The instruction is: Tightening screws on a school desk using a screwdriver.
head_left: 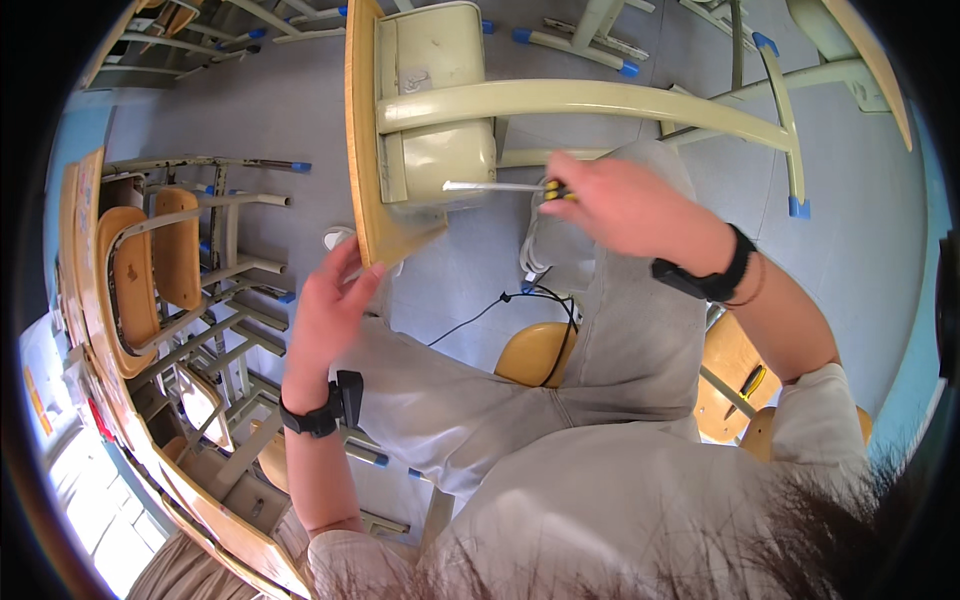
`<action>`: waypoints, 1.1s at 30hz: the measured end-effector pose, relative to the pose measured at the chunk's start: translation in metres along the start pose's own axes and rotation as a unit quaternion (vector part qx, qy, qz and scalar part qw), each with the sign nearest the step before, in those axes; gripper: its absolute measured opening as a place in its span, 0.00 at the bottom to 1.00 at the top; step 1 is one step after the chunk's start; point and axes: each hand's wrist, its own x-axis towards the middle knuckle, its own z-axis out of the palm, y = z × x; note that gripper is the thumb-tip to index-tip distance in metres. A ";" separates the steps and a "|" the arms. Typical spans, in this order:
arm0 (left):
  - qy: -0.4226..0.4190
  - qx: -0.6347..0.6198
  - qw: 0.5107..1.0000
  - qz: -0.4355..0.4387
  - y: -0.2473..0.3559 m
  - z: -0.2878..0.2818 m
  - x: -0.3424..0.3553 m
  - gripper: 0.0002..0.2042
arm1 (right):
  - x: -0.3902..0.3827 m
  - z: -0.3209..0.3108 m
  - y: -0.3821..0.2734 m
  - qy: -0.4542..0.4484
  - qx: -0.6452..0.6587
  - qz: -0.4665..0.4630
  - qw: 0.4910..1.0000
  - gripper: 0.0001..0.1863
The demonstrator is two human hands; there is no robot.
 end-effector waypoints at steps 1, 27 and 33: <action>-0.012 -0.005 1.000 0.003 0.001 -0.001 0.003 0.23 | 0.005 0.008 -0.002 -0.002 0.000 -0.001 1.000 0.16; -0.084 0.164 0.978 0.097 0.024 0.000 0.029 0.42 | -0.010 0.039 0.031 -0.005 0.268 -0.066 0.961 0.12; -0.126 0.174 0.977 0.003 0.037 0.005 0.039 0.42 | -0.017 0.030 0.056 0.000 0.333 -0.080 0.940 0.10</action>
